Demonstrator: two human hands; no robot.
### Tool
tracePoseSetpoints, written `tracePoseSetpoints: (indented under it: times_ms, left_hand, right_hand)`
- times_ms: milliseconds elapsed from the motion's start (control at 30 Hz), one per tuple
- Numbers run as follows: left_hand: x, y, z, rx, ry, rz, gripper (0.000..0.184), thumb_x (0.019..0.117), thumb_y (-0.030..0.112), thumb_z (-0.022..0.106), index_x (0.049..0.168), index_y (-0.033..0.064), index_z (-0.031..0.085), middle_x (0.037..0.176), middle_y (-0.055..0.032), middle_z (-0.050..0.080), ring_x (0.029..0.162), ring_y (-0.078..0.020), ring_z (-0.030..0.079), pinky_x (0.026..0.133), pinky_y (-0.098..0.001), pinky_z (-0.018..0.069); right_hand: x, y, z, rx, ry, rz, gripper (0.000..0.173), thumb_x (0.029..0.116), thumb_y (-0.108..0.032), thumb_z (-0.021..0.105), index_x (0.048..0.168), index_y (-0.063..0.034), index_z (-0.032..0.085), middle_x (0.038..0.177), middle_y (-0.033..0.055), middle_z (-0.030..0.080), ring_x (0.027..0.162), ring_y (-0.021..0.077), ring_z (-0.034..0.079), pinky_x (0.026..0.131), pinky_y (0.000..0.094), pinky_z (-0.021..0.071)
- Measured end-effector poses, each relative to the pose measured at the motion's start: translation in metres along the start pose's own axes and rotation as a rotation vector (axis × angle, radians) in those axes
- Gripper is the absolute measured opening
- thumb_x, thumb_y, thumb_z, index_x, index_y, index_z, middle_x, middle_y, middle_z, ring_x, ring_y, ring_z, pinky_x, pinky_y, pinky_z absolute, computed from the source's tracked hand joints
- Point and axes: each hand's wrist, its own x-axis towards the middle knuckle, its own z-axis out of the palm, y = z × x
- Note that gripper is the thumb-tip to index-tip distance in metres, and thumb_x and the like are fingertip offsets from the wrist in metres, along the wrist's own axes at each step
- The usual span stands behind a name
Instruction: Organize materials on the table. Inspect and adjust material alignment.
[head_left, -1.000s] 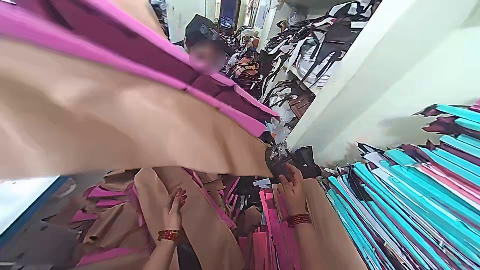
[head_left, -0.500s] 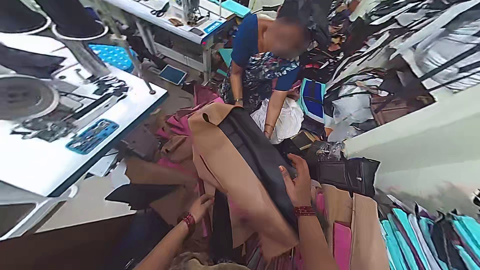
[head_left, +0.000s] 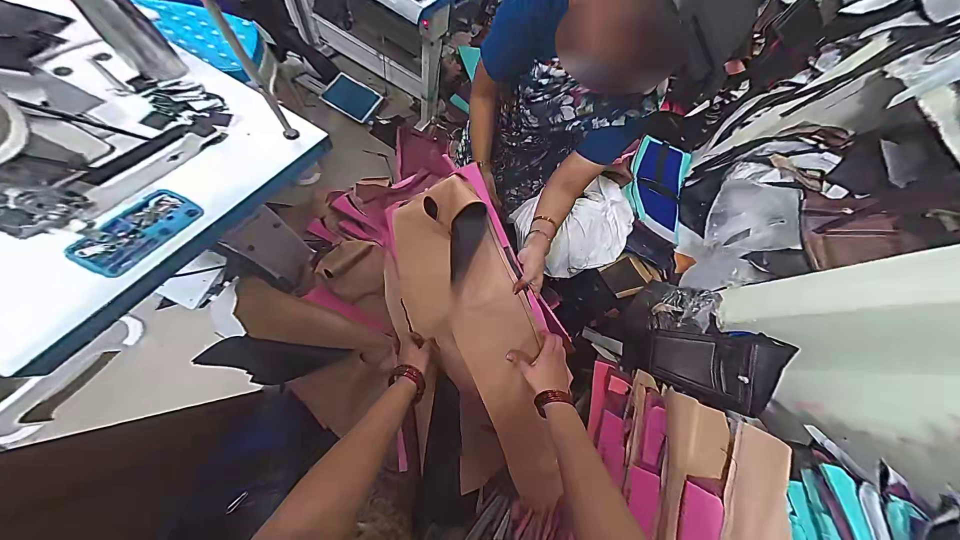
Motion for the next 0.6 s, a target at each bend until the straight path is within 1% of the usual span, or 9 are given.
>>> tracePoseSetpoints:
  times_ms: [100, 200, 267, 333, 367, 400, 467, 533, 600]
  left_hand:
    - [0.013, -0.005, 0.016, -0.271, 0.101, 0.042, 0.073, 0.0971, 0.010, 0.068, 0.154, -0.0074, 0.025, 0.138, -0.0317, 0.054, 0.125, -0.0371, 0.059, 0.105, -0.0467, 0.0488]
    - [0.024, -0.022, 0.023, -0.467, 0.022, 0.117, 0.060, 0.1011, 0.009, 0.060, 0.152, -0.0054, 0.032, 0.142, -0.0292, 0.052, 0.123, -0.0318, 0.059, 0.103, -0.0436, 0.0504]
    - [0.026, -0.036, 0.020, -0.548, -0.046, 0.152, 0.057, 0.1004, 0.009, 0.058, 0.150, -0.0055, 0.034, 0.141, -0.0249, 0.053, 0.121, -0.0250, 0.060, 0.101, -0.0398, 0.0522]
    - [0.011, -0.035, 0.013, -0.645, -0.141, 0.122, 0.056, 0.0999, 0.010, 0.053, 0.150, -0.0025, 0.031, 0.129, -0.0161, 0.059, 0.107, -0.0162, 0.065, 0.090, -0.0360, 0.0568]
    - [-0.001, -0.032, 0.009, -0.667, -0.189, 0.111, 0.051, 0.0981, 0.013, 0.051, 0.146, -0.0007, 0.036, 0.118, -0.0095, 0.063, 0.099, -0.0113, 0.066, 0.086, -0.0331, 0.0578]
    - [-0.013, -0.030, 0.003, -0.692, -0.214, 0.108, 0.045, 0.0955, 0.016, 0.050, 0.137, 0.0012, 0.043, 0.106, -0.0040, 0.067, 0.092, -0.0083, 0.068, 0.081, -0.0311, 0.0590]
    - [-0.037, -0.021, -0.015, -0.771, -0.234, 0.153, 0.025, 0.0937, 0.020, 0.049, 0.116, 0.0092, 0.054, 0.091, 0.0040, 0.072, 0.083, -0.0051, 0.070, 0.075, -0.0282, 0.0609]
    - [-0.055, -0.005, -0.038, -0.850, -0.226, 0.246, 0.014, 0.0860, 0.024, 0.056, 0.098, 0.0207, 0.063, 0.083, 0.0094, 0.075, 0.078, -0.0019, 0.072, 0.070, -0.0246, 0.0617]
    - [-0.071, 0.016, -0.056, -0.866, -0.232, 0.389, 0.010, 0.0867, 0.024, 0.057, 0.091, 0.0274, 0.066, 0.083, 0.0128, 0.076, 0.077, 0.0020, 0.071, 0.069, -0.0204, 0.0610]
  right_hand:
    - [0.000, 0.011, 0.019, 0.116, 0.226, -0.020, 0.101, 0.0683, -0.051, 0.090, 0.137, 0.0110, 0.051, 0.150, 0.0346, 0.043, 0.139, 0.0493, 0.044, 0.114, 0.0566, 0.0382]
    - [0.017, 0.031, 0.011, 0.226, 0.277, -0.077, 0.066, 0.0814, -0.044, 0.081, 0.112, 0.0115, 0.063, 0.118, 0.0317, 0.063, 0.114, 0.0463, 0.060, 0.101, 0.0570, 0.0464]
    - [0.036, 0.045, 0.002, 0.288, 0.231, -0.141, 0.059, 0.0822, -0.044, 0.078, 0.101, 0.0108, 0.066, 0.115, 0.0307, 0.063, 0.112, 0.0438, 0.060, 0.100, 0.0543, 0.0463]
    - [0.052, 0.051, -0.001, 0.454, 0.157, -0.177, 0.075, 0.0758, -0.040, 0.083, 0.120, 0.0143, 0.057, 0.132, 0.0324, 0.057, 0.123, 0.0403, 0.057, 0.105, 0.0486, 0.0464]
    - [0.056, 0.049, -0.007, 0.517, 0.087, -0.148, 0.092, 0.0731, -0.040, 0.087, 0.138, 0.0123, 0.047, 0.137, 0.0300, 0.056, 0.126, 0.0370, 0.057, 0.106, 0.0468, 0.0479]
    - [0.057, 0.044, -0.013, 0.542, 0.020, -0.124, 0.101, 0.0705, -0.040, 0.088, 0.146, 0.0078, 0.041, 0.138, 0.0263, 0.058, 0.127, 0.0335, 0.059, 0.107, 0.0460, 0.0483]
    - [0.044, 0.030, -0.033, 0.529, -0.092, -0.140, 0.091, 0.0723, -0.039, 0.087, 0.143, 0.0060, 0.050, 0.129, 0.0225, 0.066, 0.121, 0.0279, 0.064, 0.107, 0.0439, 0.0491]
    - [0.012, 0.019, -0.055, 0.539, -0.144, -0.172, 0.070, 0.0774, -0.037, 0.085, 0.126, 0.0080, 0.062, 0.112, 0.0210, 0.071, 0.105, 0.0245, 0.068, 0.097, 0.0426, 0.0522]
    - [-0.030, 0.026, -0.072, 0.682, -0.149, -0.243, 0.079, 0.0734, -0.036, 0.084, 0.131, 0.0113, 0.057, 0.116, 0.0211, 0.070, 0.106, 0.0197, 0.067, 0.097, 0.0367, 0.0529]
